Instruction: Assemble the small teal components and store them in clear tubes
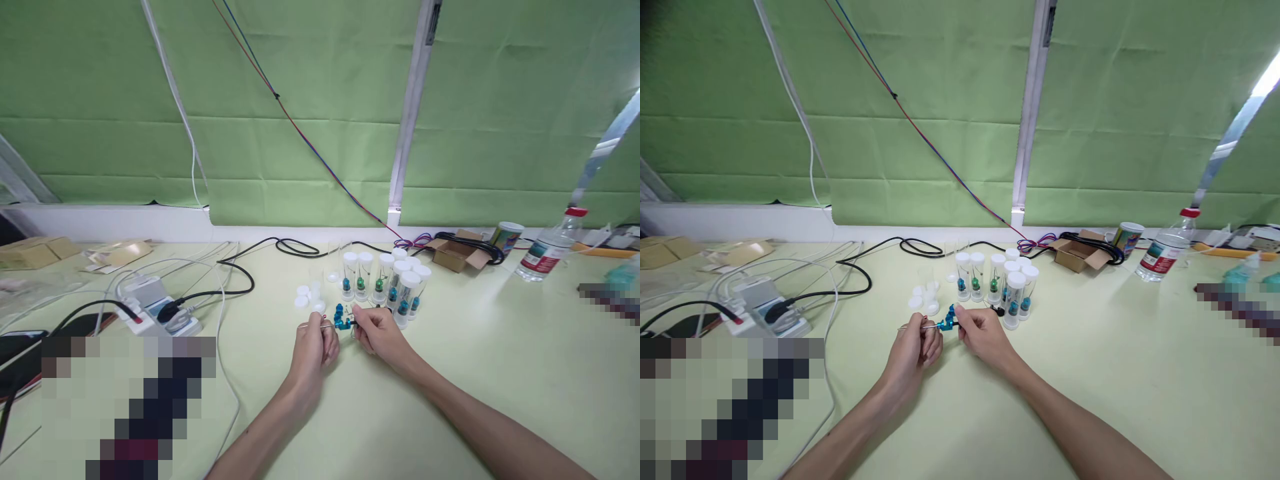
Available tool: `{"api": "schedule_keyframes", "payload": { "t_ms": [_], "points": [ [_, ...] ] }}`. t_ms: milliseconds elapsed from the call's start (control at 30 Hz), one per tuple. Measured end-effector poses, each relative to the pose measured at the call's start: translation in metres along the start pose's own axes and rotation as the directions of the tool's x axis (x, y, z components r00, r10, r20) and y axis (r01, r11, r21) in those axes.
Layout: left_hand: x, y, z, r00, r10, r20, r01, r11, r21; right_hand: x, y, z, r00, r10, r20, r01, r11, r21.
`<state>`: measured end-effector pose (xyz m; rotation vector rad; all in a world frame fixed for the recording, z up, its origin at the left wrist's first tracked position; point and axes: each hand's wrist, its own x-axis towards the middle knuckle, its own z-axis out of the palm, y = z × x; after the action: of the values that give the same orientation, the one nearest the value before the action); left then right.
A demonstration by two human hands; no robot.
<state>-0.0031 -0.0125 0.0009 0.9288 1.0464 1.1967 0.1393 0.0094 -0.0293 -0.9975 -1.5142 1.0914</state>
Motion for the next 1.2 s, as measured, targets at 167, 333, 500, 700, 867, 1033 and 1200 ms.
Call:
{"api": "schedule_keyframes", "payload": {
  "t_ms": [167,333,500,700,867,1033,1200],
  "points": [
    [0.0,0.001,0.0,1.0,-0.01,-0.003,0.01,1.0,-0.024,0.001,0.003,0.001,1.0,0.005,-0.022,-0.006,1.0,-0.03],
    [0.002,0.001,-0.001,0.999,-0.008,-0.045,0.004,0.996,-0.092,-0.001,-0.003,0.0,0.999,-0.042,-0.035,0.042,0.999,0.019],
    [0.002,0.0,-0.002,0.998,-0.01,-0.062,0.004,0.995,-0.097,-0.004,-0.008,-0.001,0.996,-0.089,0.008,0.088,0.992,0.094],
    [0.003,-0.002,-0.003,0.997,-0.015,-0.074,0.008,0.995,-0.103,-0.004,-0.008,-0.001,0.994,-0.107,0.028,0.103,0.987,0.125],
    [0.004,-0.004,-0.004,0.998,-0.014,-0.065,0.008,0.996,-0.089,-0.003,-0.008,0.0,0.992,-0.121,0.033,0.116,0.986,0.116],
    [0.005,-0.005,-0.004,0.999,-0.025,-0.04,0.022,0.997,-0.074,-0.003,-0.01,-0.001,0.995,-0.095,0.03,0.093,0.993,0.074],
    [0.004,-0.004,-0.003,1.0,-0.019,-0.01,0.018,0.999,-0.039,-0.002,-0.008,-0.001,0.996,-0.091,0.015,0.091,0.995,0.035]
  ]
}}
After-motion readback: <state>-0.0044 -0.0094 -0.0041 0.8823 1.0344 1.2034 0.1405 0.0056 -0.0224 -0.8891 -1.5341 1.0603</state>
